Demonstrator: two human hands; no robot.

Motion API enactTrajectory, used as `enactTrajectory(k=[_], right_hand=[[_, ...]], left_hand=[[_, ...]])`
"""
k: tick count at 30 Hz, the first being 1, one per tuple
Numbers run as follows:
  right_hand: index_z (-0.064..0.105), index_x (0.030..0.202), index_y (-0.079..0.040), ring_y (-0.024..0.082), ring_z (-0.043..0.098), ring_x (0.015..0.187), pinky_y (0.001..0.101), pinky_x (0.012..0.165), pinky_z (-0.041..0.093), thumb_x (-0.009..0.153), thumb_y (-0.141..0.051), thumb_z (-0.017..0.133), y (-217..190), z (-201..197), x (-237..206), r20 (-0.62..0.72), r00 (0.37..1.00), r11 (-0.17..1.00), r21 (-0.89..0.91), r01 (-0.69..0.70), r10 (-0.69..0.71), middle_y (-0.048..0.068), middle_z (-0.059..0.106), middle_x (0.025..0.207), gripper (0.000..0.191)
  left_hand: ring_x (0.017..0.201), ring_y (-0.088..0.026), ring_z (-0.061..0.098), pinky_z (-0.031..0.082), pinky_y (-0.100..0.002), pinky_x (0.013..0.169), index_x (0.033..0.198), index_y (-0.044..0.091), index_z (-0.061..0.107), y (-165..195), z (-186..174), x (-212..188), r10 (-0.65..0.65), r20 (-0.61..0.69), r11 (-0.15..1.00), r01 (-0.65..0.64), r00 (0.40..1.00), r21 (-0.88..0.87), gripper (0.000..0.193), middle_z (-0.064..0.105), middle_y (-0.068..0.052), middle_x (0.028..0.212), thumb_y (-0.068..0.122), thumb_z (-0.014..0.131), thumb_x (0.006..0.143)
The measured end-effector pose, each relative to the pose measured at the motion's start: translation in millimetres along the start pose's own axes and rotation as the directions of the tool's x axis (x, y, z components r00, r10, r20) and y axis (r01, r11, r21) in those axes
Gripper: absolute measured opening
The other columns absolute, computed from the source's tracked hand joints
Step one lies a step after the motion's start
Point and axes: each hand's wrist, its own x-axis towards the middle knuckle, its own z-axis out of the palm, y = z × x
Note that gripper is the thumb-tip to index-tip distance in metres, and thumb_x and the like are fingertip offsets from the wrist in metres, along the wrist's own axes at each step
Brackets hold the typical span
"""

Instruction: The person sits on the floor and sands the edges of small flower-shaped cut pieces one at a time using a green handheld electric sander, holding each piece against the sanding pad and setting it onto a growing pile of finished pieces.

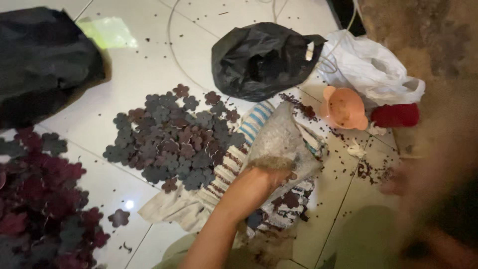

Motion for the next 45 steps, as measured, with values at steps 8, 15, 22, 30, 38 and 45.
enactTrajectory(k=[8,15,22,30,38,45], right_hand=[[0.056,0.136,-0.004,0.033,0.063,0.115,0.0436,0.096,0.048,0.066,-0.039,0.086,41,19,-55,0.294,0.887,0.783,-0.612,-0.112,0.357,0.02,0.065,0.122,0.083],[0.053,0.137,-0.003,0.031,0.066,0.113,0.0435,0.097,0.05,0.069,-0.034,0.08,63,9,-71,0.221,0.892,0.744,-0.646,-0.169,0.394,0.021,0.066,0.121,0.079],[0.058,0.136,-0.009,0.03,0.073,0.111,0.0438,0.098,0.054,0.064,-0.039,0.091,76,-24,-65,-0.027,0.873,0.688,-0.603,-0.403,0.487,0.019,0.073,0.116,0.084],[0.053,0.14,-0.008,0.031,0.07,0.113,0.0435,0.098,0.052,0.061,-0.04,0.089,35,-9,-42,-0.054,0.998,0.987,0.163,0.016,-0.007,0.019,0.07,0.121,0.093],[0.046,0.146,-0.011,0.035,0.069,0.115,0.0455,0.098,0.051,0.052,-0.037,0.089,72,-9,-77,0.069,0.905,0.634,-0.736,-0.238,0.42,0.018,0.069,0.125,0.107],[0.047,0.144,-0.01,0.035,0.068,0.115,0.0466,0.098,0.051,0.052,-0.037,0.091,51,-41,-39,-0.252,0.967,0.969,0.222,0.105,-0.047,0.019,0.068,0.124,0.106]], left_hand=[[0.084,-0.036,0.072,0.055,-0.047,0.075,0.103,0.013,0.075,-13,7,1,0.024,0.048,0.992,-0.03,0.999,0.126,0.019,0.074,-0.017,0.092,0.017,0.06,0.092],[0.086,-0.035,0.072,0.055,-0.044,0.075,0.105,0.02,0.078,-21,4,4,0.074,-0.024,0.992,-0.076,0.997,-0.096,0.016,0.076,-0.012,0.096,0.022,0.07,0.09],[0.095,-0.028,0.075,0.057,-0.038,0.083,0.118,0.023,0.076,-27,3,6,0.016,0.064,0.988,-0.006,0.998,-0.155,0.026,0.077,-0.007,0.11,0.022,0.071,0.092],[0.095,-0.029,0.074,0.056,-0.04,0.081,0.114,0.026,0.078,-23,0,7,-0.015,0.047,0.992,0.021,0.999,-0.121,0.026,0.077,-0.005,0.11,0.023,0.072,0.089],[0.107,-0.031,0.07,0.055,-0.039,0.089,0.113,0.021,0.078,-29,-1,5,0.073,-0.001,0.997,-0.073,0.997,-0.023,0.024,0.074,-0.006,0.117,0.023,0.072,0.09],[0.105,-0.029,0.071,0.055,-0.04,0.088,0.118,0.026,0.077,-28,2,6,-0.006,0.076,0.998,0.01,0.997,-0.054,0.027,0.076,-0.002,0.117,0.025,0.072,0.091]])
